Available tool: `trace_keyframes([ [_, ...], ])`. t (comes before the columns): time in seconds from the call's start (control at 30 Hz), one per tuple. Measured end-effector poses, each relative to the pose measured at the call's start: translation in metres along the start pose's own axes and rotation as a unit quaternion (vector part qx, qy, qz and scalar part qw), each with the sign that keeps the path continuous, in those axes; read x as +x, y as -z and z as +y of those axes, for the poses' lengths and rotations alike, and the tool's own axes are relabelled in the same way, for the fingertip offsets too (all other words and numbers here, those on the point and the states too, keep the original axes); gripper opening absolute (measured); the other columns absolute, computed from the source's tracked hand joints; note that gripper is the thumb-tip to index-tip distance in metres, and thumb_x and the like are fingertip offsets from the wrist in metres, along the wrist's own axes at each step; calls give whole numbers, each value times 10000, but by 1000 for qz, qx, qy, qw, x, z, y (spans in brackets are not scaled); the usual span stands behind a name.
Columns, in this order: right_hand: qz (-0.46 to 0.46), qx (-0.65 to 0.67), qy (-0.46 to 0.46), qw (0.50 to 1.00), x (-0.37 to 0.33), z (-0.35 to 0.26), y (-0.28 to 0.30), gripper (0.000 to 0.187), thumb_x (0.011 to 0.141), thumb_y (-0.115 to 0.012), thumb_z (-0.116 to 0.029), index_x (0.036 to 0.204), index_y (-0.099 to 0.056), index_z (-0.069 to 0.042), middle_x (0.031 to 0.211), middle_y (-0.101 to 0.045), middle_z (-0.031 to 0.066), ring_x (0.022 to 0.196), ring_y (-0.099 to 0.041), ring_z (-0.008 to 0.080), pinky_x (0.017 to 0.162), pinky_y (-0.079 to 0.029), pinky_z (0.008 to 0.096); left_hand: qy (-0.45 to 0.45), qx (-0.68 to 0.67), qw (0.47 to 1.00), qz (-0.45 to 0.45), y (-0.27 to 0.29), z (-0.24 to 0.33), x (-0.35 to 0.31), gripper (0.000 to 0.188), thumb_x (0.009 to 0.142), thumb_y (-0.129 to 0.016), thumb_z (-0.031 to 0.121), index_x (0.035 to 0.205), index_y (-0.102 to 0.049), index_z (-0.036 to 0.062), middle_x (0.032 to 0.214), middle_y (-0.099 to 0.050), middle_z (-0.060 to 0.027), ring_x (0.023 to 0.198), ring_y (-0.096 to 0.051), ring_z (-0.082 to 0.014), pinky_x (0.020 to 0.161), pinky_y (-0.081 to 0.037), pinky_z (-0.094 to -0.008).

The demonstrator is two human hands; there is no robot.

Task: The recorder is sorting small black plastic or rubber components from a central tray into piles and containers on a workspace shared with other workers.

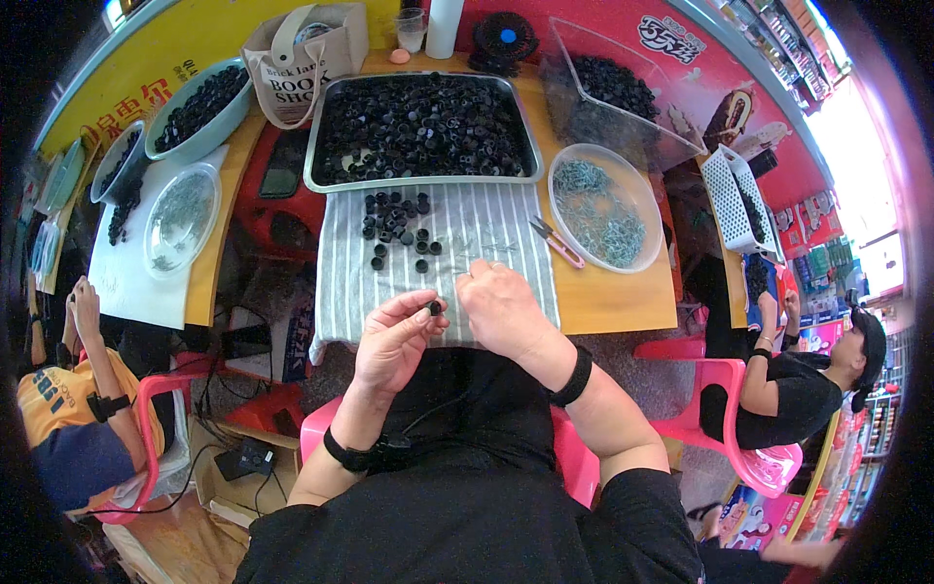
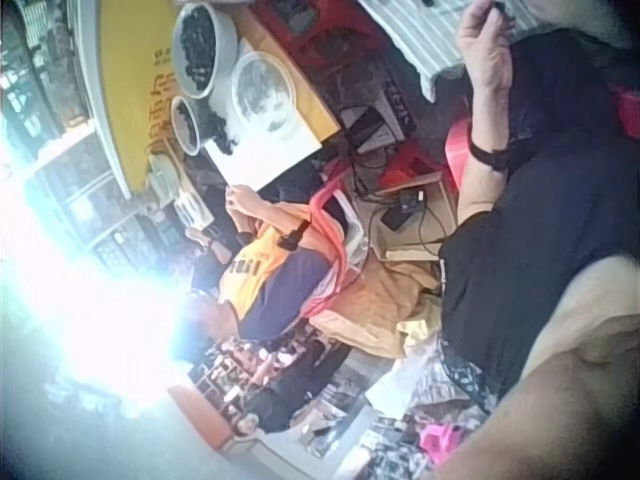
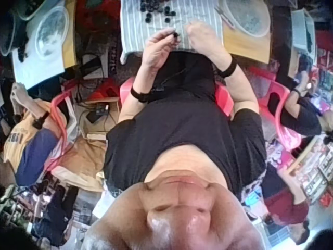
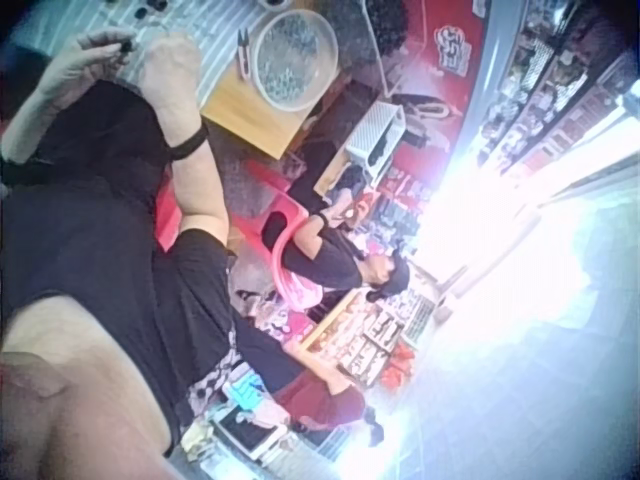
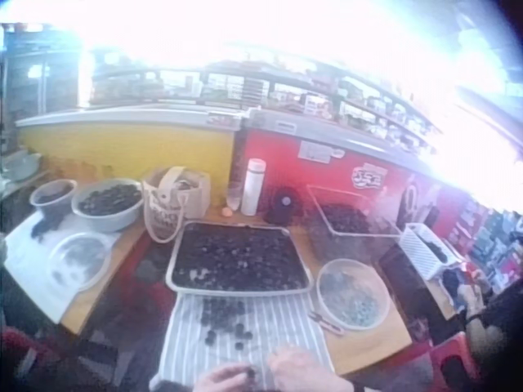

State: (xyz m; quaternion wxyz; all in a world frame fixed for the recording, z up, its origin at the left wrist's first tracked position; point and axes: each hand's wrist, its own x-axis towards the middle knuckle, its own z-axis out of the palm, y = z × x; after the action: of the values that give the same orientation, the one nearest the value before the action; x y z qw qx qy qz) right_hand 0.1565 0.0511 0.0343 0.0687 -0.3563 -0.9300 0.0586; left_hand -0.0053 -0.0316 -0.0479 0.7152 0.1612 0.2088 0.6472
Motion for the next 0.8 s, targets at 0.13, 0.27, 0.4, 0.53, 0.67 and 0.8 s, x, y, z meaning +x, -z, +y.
trace_keyframes([
  [0.13,-13,-11,10,1000,5,4,0,57,718,-603,-44,732,-634,2,801,-639,196,788,-657,374,710,-536,448,0,-1,1000,-2,0,1,-1,260,938,-613,5,1196,-643,-17,1101,-684,-156,961,-663,-232,872,-524,-335],
  [0.27,-42,-30,34,998,15,6,4,81,713,-613,-61,709,-666,-1,784,-660,209,778,-673,381,693,-543,453,1,-1,1000,-1,0,-1,-1,261,937,-617,9,1195,-643,-16,1101,-684,-157,958,-664,-231,870,-526,-336],
  [0.4,-91,-33,47,994,23,-1,12,105,727,-609,-67,748,-699,-17,802,-673,208,800,-682,371,708,-550,442,2,3,1000,2,0,-1,-1,261,936,-623,15,1195,-642,-15,1091,-690,-151,948,-673,-231,853,-535,-335],
  [0.53,-114,-47,39,992,24,-6,15,119,750,-613,-77,782,-722,-40,827,-684,194,815,-689,355,721,-555,430,4,-3,1000,5,0,-1,-1,261,936,-624,16,1194,-641,-18,1080,-696,-141,942,-679,-228,844,-540,-332],
  [0.67,-107,-50,42,992,20,-3,13,115,758,-626,-85,796,-731,-58,842,-687,188,823,-691,348,724,-557,424,7,-3,1000,-1,-1,0,0,261,936,-622,14,1194,-640,-22,1075,-698,-138,944,-678,-229,850,-539,-330],
  [0.8,-101,-57,48,992,21,-2,12,115,757,-626,-81,795,-731,-55,841,-687,187,824,-691,351,723,-557,425,-1,1,1000,0,-2,0,0,261,938,-617,10,1196,-637,-27,1071,-699,-136,942,-674,-232,862,-535,-331],
])
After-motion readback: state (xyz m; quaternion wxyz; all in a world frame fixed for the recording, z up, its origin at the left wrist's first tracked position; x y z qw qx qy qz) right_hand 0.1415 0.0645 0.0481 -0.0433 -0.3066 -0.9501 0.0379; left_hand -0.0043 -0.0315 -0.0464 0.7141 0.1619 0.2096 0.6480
